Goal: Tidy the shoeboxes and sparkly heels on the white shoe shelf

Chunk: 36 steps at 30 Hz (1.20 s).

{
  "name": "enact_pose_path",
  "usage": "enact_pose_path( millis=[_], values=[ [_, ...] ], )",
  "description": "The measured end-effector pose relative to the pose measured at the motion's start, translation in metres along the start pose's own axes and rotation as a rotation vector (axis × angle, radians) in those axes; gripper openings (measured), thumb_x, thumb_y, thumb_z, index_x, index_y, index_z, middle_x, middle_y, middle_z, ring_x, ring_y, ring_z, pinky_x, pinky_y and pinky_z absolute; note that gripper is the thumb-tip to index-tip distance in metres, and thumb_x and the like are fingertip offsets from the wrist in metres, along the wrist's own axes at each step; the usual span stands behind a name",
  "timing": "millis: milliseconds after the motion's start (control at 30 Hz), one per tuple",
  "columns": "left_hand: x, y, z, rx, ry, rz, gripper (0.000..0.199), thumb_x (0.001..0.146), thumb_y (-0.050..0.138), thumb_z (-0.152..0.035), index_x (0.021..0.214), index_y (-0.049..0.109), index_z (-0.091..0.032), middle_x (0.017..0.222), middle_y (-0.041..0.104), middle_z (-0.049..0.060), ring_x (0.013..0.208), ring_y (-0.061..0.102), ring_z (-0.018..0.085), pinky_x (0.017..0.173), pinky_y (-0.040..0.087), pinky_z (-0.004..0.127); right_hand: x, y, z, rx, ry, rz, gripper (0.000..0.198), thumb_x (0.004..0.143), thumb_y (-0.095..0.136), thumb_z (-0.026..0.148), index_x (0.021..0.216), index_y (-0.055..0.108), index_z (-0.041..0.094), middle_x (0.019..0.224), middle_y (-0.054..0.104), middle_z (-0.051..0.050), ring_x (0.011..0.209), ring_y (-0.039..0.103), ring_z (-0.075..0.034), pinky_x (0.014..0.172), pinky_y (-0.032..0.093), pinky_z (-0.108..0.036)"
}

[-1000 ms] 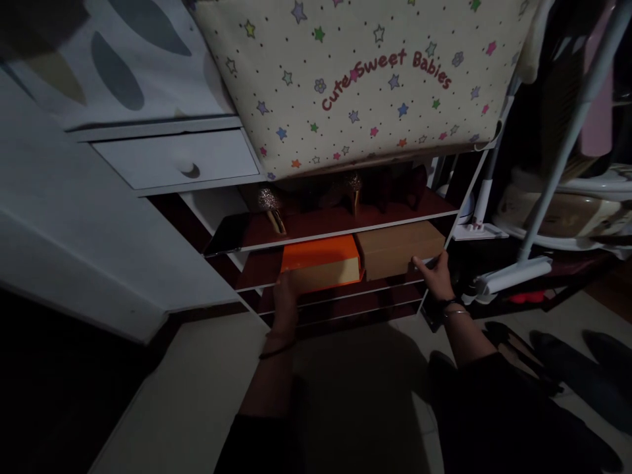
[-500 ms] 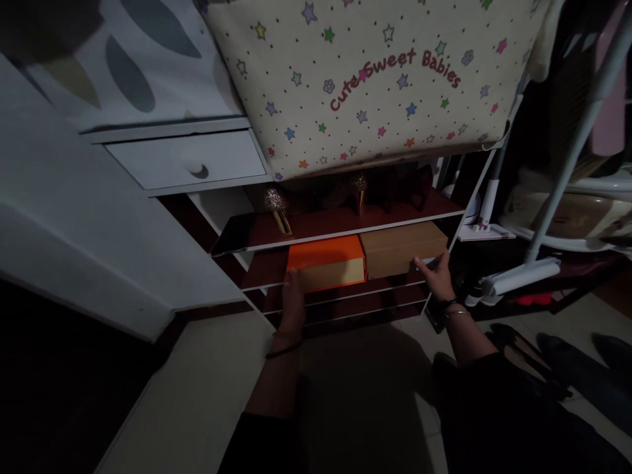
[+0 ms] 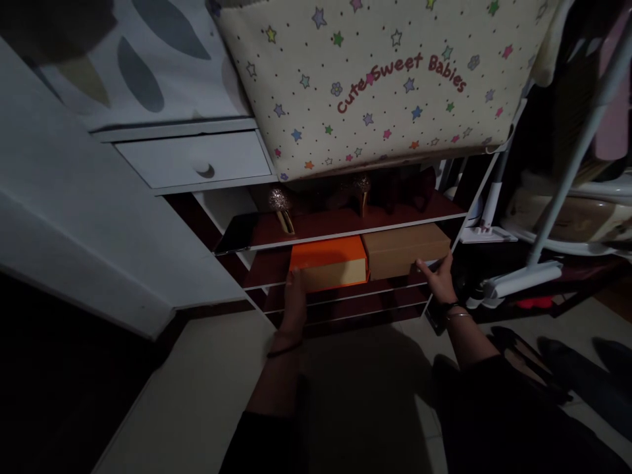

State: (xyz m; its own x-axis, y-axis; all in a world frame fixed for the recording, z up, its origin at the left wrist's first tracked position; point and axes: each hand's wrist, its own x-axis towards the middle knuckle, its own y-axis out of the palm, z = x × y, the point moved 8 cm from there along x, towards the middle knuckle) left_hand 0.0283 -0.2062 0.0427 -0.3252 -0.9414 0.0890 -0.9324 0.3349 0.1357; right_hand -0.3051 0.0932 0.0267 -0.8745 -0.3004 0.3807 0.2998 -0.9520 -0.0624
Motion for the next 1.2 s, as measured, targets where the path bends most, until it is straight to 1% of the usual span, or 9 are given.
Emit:
enact_pose_path(
  millis=[167, 300, 433, 500, 600, 700, 867, 1067, 1200],
  values=[
    [0.004, 0.002, 0.002, -0.023, -0.035, -0.037, 0.047, 0.101, 0.056, -0.061, 0.12, 0.066, -0.019, 0.119, 0.074, 0.012, 0.113, 0.069, 0.026, 0.1, 0.055, 0.036, -0.001, -0.003, 0.008, 0.005, -0.008, 0.003, 0.13, 0.068, 0.086, 0.065, 0.166, 0.018, 0.013, 0.167, 0.034, -0.023, 0.155, 0.038, -0.034, 0.132, 0.028, -0.05],
    [-0.005, -0.008, -0.008, 0.093, 0.024, -0.099, 0.04, 0.1, 0.058, -0.056, 0.118, 0.066, -0.02, 0.124, 0.07, 0.013, 0.121, 0.065, 0.028, 0.108, 0.05, 0.038, -0.004, -0.015, 0.013, 0.006, -0.011, -0.037, 0.132, 0.064, 0.087, 0.061, 0.165, 0.018, 0.012, 0.163, 0.039, -0.024, 0.153, 0.041, -0.037, 0.131, 0.029, -0.055],
    [-0.025, -0.029, -0.046, 0.238, 0.297, -0.236, 0.043, 0.097, 0.065, -0.051, 0.127, 0.062, -0.021, 0.132, 0.062, 0.013, 0.128, 0.059, 0.027, 0.115, 0.045, 0.038, -0.011, -0.045, 0.051, -0.096, -0.177, -0.275, 0.09, 0.081, 0.076, 0.053, 0.155, 0.04, 0.016, 0.152, 0.05, -0.02, 0.146, 0.048, -0.037, 0.127, 0.034, -0.059],
    [-0.029, -0.035, -0.072, 0.248, 0.444, -0.284, 0.041, 0.097, 0.065, -0.048, 0.128, 0.061, -0.021, 0.132, 0.058, 0.012, 0.127, 0.059, 0.025, 0.115, 0.045, 0.036, -0.012, -0.041, 0.085, -0.097, -0.32, -0.286, 0.068, 0.088, 0.069, 0.047, 0.147, 0.05, 0.018, 0.144, 0.056, -0.018, 0.138, 0.055, -0.034, 0.123, 0.041, -0.056],
    [-0.013, -0.034, -0.108, 0.171, 0.531, -0.267, 0.041, 0.097, 0.063, -0.043, 0.13, 0.059, -0.018, 0.134, 0.059, 0.014, 0.126, 0.061, 0.024, 0.114, 0.046, 0.036, 0.002, 0.003, 0.131, -0.066, -0.404, -0.074, 0.051, 0.094, 0.063, 0.044, 0.139, 0.058, 0.021, 0.136, 0.063, -0.015, 0.128, 0.062, -0.032, 0.117, 0.049, -0.053],
    [0.026, -0.016, -0.131, 0.12, 0.464, -0.156, 0.053, 0.092, 0.07, -0.036, 0.138, 0.055, -0.017, 0.143, 0.059, 0.018, 0.135, 0.058, 0.028, 0.118, 0.046, 0.039, 0.031, 0.07, 0.156, -0.073, -0.352, 0.169, 0.055, 0.091, 0.063, 0.046, 0.14, 0.059, 0.021, 0.141, 0.064, -0.015, 0.131, 0.062, -0.032, 0.118, 0.048, -0.051],
    [0.09, 0.016, -0.144, -0.002, 0.318, -0.029, 0.079, 0.08, 0.08, -0.017, 0.15, 0.045, -0.013, 0.156, 0.05, 0.026, 0.146, 0.053, 0.032, 0.124, 0.041, 0.043, 0.083, 0.155, 0.144, -0.043, -0.135, 0.308, 0.081, 0.075, 0.073, 0.037, 0.148, 0.05, 0.01, 0.137, 0.066, -0.021, 0.129, 0.062, -0.037, 0.119, 0.046, -0.055],
    [0.114, 0.037, -0.135, -0.051, 0.224, 0.078, 0.072, 0.072, 0.08, -0.011, 0.14, 0.056, -0.017, 0.135, 0.069, 0.016, 0.124, 0.067, 0.028, 0.111, 0.053, 0.045, 0.093, 0.187, 0.126, 0.01, 0.018, 0.257, 0.068, 0.071, 0.072, 0.03, 0.135, 0.052, 0.017, 0.115, 0.072, -0.013, 0.108, 0.068, -0.032, 0.11, 0.052, -0.055],
    [0.11, 0.044, -0.134, -0.056, 0.218, 0.117, 0.062, 0.069, 0.08, -0.013, 0.129, 0.063, -0.018, 0.116, 0.073, 0.01, 0.109, 0.07, 0.026, 0.1, 0.058, 0.041, 0.069, 0.204, 0.135, 0.093, 0.044, 0.377, 0.083, 0.072, 0.07, 0.031, 0.149, 0.043, 0.013, 0.115, 0.071, -0.013, 0.104, 0.07, -0.031, 0.104, 0.057, -0.053]
  ],
)
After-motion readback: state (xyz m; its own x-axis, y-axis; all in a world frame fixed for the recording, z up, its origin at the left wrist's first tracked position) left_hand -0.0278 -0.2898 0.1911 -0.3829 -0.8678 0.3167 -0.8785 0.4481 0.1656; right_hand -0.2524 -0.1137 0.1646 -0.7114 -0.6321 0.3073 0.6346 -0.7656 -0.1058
